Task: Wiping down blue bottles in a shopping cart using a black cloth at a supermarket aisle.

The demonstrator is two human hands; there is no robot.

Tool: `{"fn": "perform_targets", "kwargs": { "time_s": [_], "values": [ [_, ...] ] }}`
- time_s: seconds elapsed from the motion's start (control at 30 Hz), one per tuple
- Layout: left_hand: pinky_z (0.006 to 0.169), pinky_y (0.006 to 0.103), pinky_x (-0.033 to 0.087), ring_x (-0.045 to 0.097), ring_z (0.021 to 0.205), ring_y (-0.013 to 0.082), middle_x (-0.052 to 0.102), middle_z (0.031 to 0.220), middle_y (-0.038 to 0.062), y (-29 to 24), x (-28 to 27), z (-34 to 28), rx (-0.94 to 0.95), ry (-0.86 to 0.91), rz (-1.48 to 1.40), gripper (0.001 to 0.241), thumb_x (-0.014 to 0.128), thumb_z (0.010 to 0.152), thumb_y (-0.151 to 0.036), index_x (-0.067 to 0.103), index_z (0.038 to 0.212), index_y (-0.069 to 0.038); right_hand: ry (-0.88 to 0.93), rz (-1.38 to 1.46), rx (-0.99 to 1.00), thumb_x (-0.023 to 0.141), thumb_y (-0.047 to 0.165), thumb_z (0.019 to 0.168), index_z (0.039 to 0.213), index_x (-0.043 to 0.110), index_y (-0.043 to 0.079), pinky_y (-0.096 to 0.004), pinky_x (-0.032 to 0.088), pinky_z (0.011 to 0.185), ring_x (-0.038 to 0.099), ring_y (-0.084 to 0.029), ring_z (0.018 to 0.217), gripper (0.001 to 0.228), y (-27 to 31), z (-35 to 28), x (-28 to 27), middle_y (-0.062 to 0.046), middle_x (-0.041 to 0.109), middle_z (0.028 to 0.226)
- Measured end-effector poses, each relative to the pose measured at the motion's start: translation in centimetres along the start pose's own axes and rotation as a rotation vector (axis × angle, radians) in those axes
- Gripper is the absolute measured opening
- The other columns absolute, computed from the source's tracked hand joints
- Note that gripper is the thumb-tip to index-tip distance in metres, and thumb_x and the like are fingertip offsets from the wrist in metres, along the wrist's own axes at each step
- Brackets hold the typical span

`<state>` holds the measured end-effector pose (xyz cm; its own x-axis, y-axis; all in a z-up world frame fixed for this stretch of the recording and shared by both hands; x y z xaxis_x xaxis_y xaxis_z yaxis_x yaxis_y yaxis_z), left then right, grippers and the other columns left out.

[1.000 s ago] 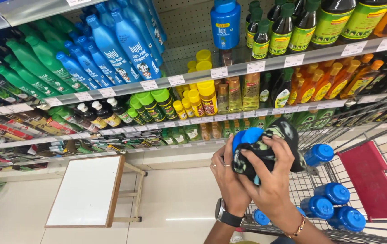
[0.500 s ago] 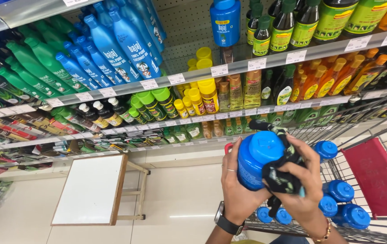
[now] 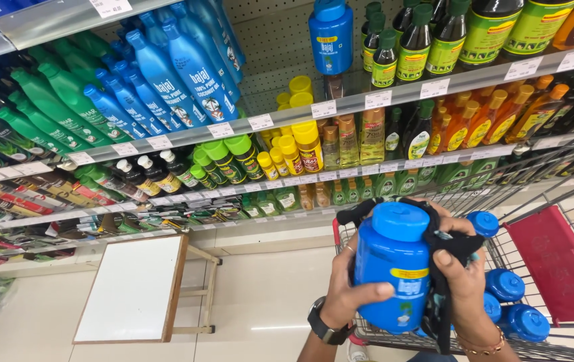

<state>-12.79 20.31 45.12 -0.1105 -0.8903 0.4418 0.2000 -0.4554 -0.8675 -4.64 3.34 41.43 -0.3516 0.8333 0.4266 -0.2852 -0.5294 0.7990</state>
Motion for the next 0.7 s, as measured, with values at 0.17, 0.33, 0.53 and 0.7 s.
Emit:
{"fn": "perform_targets", "kwargs": {
  "time_s": [0.17, 0.33, 0.53, 0.7],
  "values": [
    [0.114, 0.0393, 0.046, 0.058, 0.129, 0.0264, 0.056, 0.142, 0.020, 4.0, -1.9, -0.2, -0.162, 0.014, -0.300, 0.103, 0.083, 0.082, -0.033, 0.030, 0.160, 0.007, -0.186, 0.049, 0.120, 0.075, 0.032, 0.090, 0.130, 0.056, 0.008, -0.035, 0.044, 0.105, 0.055, -0.019, 0.117, 0.050, -1.9, -1.3, -0.5, -0.012, 0.055, 0.131],
    [0.120, 0.0371, 0.041, 0.050, 0.138, 0.0314, 0.047, 0.144, 0.022, 1.0, 0.4, 0.2, 0.124, -0.203, 0.520, 0.092, 0.073, 0.097, -0.039, 0.035, 0.170, 0.001, -0.245, 0.000, 0.082, 0.074, 0.021, 0.094, 0.126, 0.052, 0.006, -0.030, 0.045, 0.107, 0.055, -0.013, 0.117, 0.041, -0.9, -1.4, 2.2, -0.008, 0.054, 0.130],
    [0.115, 0.0390, 0.043, 0.055, 0.136, 0.0290, 0.050, 0.146, 0.020, 2.9, 0.2, -0.2, 0.200, -0.364, 0.661, 0.087, 0.075, 0.091, -0.038, 0.034, 0.157, 0.002, -0.062, -0.550, -0.173, 0.076, 0.010, 0.086, 0.104, 0.057, 0.001, -0.032, 0.040, 0.113, 0.052, -0.020, 0.131, 0.028, 1.1, -1.3, 4.9, -0.017, 0.056, 0.147],
    [0.115, 0.0367, 0.043, 0.056, 0.133, 0.0236, 0.056, 0.145, 0.017, 2.7, -0.3, 0.0, 0.219, -0.335, 0.208, 0.076, 0.074, 0.093, -0.035, 0.043, 0.150, 0.004, 0.035, -0.577, -0.262, 0.074, 0.013, 0.086, 0.105, 0.057, 0.002, -0.035, 0.039, 0.117, 0.053, -0.022, 0.133, 0.028, 2.5, -1.3, 4.6, -0.020, 0.056, 0.148]
  ]
}}
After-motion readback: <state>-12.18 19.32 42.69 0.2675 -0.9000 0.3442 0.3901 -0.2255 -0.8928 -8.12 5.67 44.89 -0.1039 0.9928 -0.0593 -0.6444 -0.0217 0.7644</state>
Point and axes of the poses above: each hand's wrist, its own z-axis towards the middle knuckle, its own x-axis out of the palm, y = z × x, the point moved 1 cm from there along z, towards the middle knuckle
